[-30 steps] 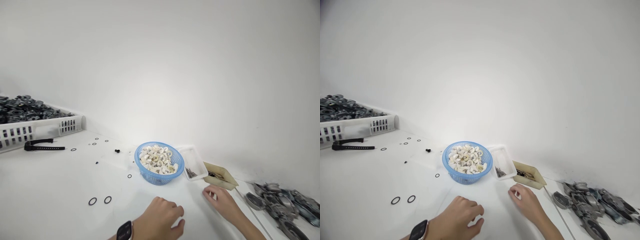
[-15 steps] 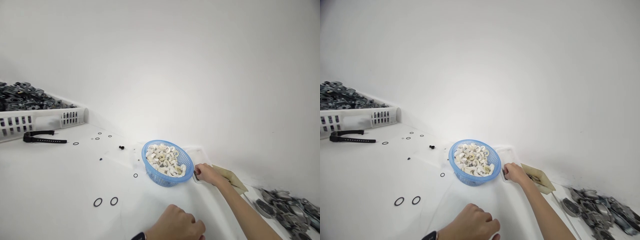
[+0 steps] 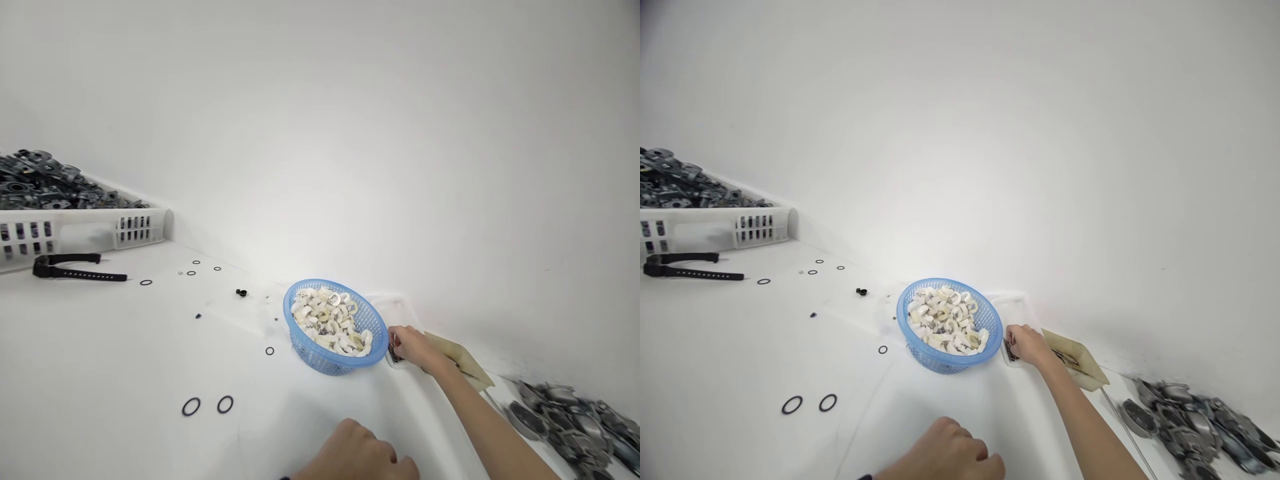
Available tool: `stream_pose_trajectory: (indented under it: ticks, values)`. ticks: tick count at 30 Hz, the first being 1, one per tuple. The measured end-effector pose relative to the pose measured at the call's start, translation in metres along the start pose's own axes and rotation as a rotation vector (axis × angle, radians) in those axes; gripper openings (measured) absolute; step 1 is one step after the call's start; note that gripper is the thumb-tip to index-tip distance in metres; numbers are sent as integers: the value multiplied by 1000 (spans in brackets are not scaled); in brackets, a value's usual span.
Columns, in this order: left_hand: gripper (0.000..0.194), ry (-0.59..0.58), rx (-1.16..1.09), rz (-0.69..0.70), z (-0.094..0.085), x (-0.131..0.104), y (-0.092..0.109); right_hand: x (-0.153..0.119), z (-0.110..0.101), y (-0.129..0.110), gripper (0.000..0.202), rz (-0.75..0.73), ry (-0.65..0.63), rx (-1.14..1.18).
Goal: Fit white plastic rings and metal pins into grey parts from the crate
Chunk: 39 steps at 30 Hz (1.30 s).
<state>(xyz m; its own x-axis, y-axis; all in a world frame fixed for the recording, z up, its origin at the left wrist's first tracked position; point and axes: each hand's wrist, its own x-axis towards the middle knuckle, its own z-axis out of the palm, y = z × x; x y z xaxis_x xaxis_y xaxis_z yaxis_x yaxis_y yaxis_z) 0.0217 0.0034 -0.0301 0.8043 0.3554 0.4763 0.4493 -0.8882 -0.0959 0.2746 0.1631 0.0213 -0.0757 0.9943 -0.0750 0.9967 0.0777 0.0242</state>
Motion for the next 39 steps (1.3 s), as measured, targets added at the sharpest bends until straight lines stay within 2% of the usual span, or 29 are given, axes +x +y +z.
stream_pose_trajectory:
  ticks: [8, 11, 13, 16, 18, 20, 22, 26, 32, 39]
  values:
    - [25, 54, 0, -5, 4, -3, 0, -20, -18, 8, 21, -54, 188, 382]
    - [25, 104, 9, -55, 7, -2, -2, -47, -18, -2, 24, -85, 253, 599]
    - [25, 156, 18, -121, 10, 0, -5, -75, -8, -13, 33, -104, 269, 732]
    - [23, 233, 0, -189, 12, 0, -8, -126, 15, -33, 40, -116, 234, 922]
    - [26, 250, -64, -215, 8, -1, -7, -157, 28, -46, 37, -110, 114, 1248]
    - [33, 231, -173, -230, 1, -3, -3, -182, 34, -59, 37, -94, 21, 1462]
    - [42, 200, -290, -228, -7, -5, 3, -197, 34, -67, 40, -94, -57, 1576]
    - [60, 167, -415, -192, -19, -8, 12, -206, 30, -74, 42, -123, -165, 1656]
    - [29, 177, -453, -198, -29, -9, 15, -208, 34, -75, 46, -144, -170, 1666]
    - [37, 225, -407, -129, -35, -11, 19, -212, 35, -78, 41, -143, -169, 1671]
